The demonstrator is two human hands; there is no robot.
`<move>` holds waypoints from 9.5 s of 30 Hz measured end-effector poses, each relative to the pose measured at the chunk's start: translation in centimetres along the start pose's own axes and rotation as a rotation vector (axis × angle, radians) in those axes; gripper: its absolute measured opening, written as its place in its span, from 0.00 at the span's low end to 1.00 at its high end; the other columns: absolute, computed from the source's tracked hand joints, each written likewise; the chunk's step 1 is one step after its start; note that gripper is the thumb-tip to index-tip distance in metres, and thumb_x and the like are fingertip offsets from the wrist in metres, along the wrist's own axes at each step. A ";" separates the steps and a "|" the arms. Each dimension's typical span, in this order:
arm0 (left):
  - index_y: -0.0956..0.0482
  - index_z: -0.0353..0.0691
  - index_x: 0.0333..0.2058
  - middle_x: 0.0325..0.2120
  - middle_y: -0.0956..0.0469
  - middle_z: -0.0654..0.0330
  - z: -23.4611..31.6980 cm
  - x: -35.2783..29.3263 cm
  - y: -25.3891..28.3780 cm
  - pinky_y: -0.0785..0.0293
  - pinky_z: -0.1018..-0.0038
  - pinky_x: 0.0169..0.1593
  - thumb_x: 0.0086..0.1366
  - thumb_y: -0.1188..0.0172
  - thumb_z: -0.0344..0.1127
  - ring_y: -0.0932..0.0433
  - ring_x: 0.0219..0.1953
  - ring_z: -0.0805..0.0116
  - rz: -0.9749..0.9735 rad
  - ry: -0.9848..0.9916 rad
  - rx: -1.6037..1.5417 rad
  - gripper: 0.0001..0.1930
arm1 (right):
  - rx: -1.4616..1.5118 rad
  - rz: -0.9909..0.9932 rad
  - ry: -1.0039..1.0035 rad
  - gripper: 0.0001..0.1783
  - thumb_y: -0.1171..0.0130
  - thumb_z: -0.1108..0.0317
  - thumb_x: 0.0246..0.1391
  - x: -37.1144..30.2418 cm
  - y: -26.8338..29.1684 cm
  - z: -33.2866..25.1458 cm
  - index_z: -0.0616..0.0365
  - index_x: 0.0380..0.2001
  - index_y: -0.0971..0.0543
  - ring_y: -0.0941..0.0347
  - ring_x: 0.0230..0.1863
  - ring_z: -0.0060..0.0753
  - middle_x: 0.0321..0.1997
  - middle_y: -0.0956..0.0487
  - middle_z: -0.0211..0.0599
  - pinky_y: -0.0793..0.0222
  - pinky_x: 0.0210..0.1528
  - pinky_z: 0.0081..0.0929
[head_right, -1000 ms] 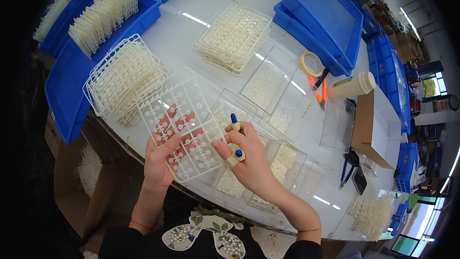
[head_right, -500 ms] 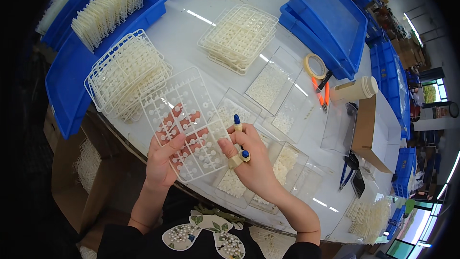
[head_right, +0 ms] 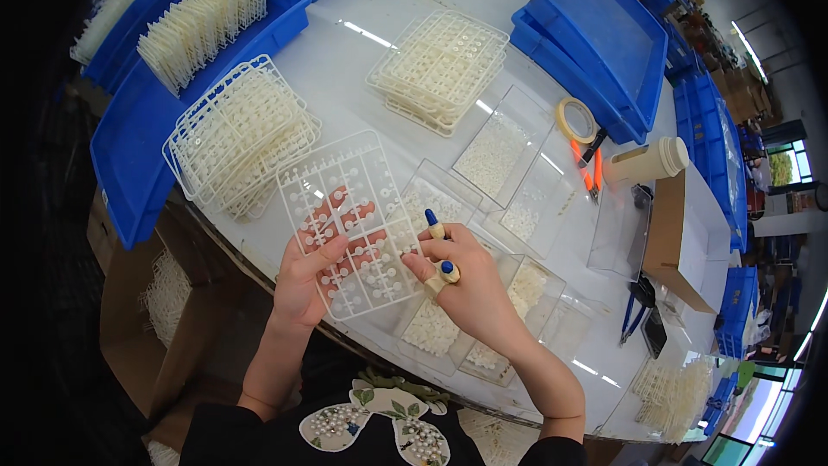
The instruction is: The person removes plastic parts from plastic sprues by detaching pieces by hand and cutting remaining components off using pliers into storage bins.
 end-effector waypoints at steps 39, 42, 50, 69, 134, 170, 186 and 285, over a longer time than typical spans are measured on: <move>0.49 0.32 0.61 0.53 0.34 0.42 -2.1 -1.0 -3.6 0.25 0.64 0.50 0.63 0.55 0.21 0.28 0.51 0.50 -0.179 0.294 -0.048 0.28 | 0.033 0.136 -0.024 0.09 0.41 0.67 0.52 -6.9 2.4 0.2 0.62 0.29 0.25 0.35 0.44 0.38 0.42 0.33 0.42 0.38 0.45 0.28; 0.49 0.32 0.61 0.53 0.35 0.41 -2.4 -1.2 -4.0 0.25 0.63 0.50 0.63 0.55 0.21 0.28 0.51 0.49 -0.190 0.314 -0.062 0.27 | 0.017 0.160 0.012 0.09 0.41 0.67 0.53 -7.7 2.3 0.5 0.62 0.28 0.26 0.35 0.43 0.38 0.43 0.33 0.42 0.38 0.45 0.28; 0.50 0.32 0.61 0.53 0.35 0.41 -2.2 -1.3 -5.5 0.26 0.62 0.52 0.62 0.56 0.20 0.29 0.51 0.48 -0.225 0.308 -0.088 0.28 | -0.001 0.240 0.074 0.11 0.42 0.67 0.53 -7.9 2.6 0.2 0.64 0.24 0.27 0.34 0.42 0.40 0.42 0.33 0.46 0.36 0.42 0.29; 0.49 0.31 0.60 0.52 0.33 0.42 -4.5 -1.9 -4.8 0.24 0.67 0.49 0.62 0.53 0.20 0.27 0.50 0.52 -0.164 0.427 0.027 0.28 | 0.127 0.142 -0.188 0.10 0.37 0.67 0.49 -10.3 3.1 2.2 0.62 0.27 0.25 0.31 0.43 0.40 0.42 0.30 0.42 0.35 0.44 0.29; 0.45 0.28 0.59 0.48 0.29 0.42 -4.3 -1.4 -4.8 0.23 0.67 0.44 0.59 0.48 0.22 0.24 0.46 0.52 -0.149 0.428 0.468 0.28 | 0.035 0.199 -0.191 0.16 0.36 0.66 0.47 -12.0 4.8 3.2 0.58 0.40 0.23 0.32 0.41 0.40 0.40 0.30 0.40 0.36 0.44 0.30; 0.50 0.37 0.61 0.45 0.26 0.46 -10.4 -1.6 -10.4 0.20 0.72 0.37 0.57 0.46 0.19 0.20 0.39 0.55 -0.194 0.576 0.635 0.34 | 0.799 1.032 0.275 0.53 0.31 0.35 0.30 -16.4 4.0 7.8 0.56 0.51 0.45 0.35 0.38 0.27 0.38 0.35 0.36 0.40 0.39 0.25; 0.49 0.35 0.60 0.44 0.26 0.45 -10.4 -1.9 -10.3 0.20 0.72 0.36 0.57 0.45 0.20 0.20 0.38 0.55 -0.240 0.606 0.609 0.33 | 0.651 0.922 0.466 0.43 0.31 0.42 0.37 -16.2 3.9 9.0 0.53 0.45 0.44 0.36 0.36 0.28 0.37 0.36 0.35 0.37 0.42 0.30; 0.27 0.30 0.44 0.35 0.21 0.53 -3.5 20.0 -9.5 0.22 0.79 0.34 0.63 0.46 0.34 0.19 0.30 0.68 -0.291 0.352 0.845 0.15 | 0.433 0.542 0.361 0.40 0.47 0.62 0.56 9.0 14.1 2.9 0.65 0.63 0.56 0.38 0.41 0.23 0.39 0.37 0.33 0.38 0.44 0.20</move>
Point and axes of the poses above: each hand's wrist, its own x-axis towards the middle knuckle, its own y-axis out of the back of the hand, z = x × y, the point moved 1 cm from there along x, towards the middle knuckle
